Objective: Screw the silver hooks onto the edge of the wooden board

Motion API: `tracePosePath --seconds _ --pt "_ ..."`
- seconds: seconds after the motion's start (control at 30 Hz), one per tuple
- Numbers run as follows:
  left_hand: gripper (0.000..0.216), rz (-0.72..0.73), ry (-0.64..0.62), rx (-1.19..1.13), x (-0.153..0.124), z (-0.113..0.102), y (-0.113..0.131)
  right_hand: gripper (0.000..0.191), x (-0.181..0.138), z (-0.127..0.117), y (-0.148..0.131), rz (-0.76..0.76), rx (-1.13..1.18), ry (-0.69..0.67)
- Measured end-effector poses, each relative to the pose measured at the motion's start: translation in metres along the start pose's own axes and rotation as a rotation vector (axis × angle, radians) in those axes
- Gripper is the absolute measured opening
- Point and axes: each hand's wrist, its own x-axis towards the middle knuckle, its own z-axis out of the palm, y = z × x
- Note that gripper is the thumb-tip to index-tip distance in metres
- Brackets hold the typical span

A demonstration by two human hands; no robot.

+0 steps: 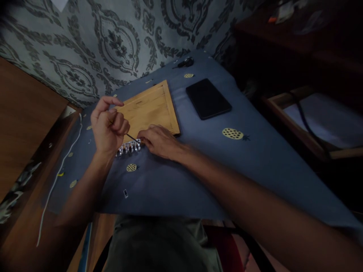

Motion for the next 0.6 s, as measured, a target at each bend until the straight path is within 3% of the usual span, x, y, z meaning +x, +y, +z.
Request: tracePosePath --seconds 0.1,0.27,0.43,0.6 --pt "0.006 0.011 0.018 -0.007 0.004 -0.002 0.006 0.031 0.001 -0.001 -0.001 0.001 -0.002 -0.008" --pt "0.013 0.092 0.162 -0.011 0.010 -0.007 0.030 0.031 0.000 0.001 0.001 0.013 -0.018 -0.015" --pt "0.007 0.216 0.098 0.028 -0.002 -0.012 0.037 0.030 -0.001 0.004 0.003 -0.012 0.024 0.037" --pt "0.022 0.257 0.122 0.118 -0.021 -0.020 0.033 0.035 -0.003 0.002 -0.002 -0.049 0.118 0.109"
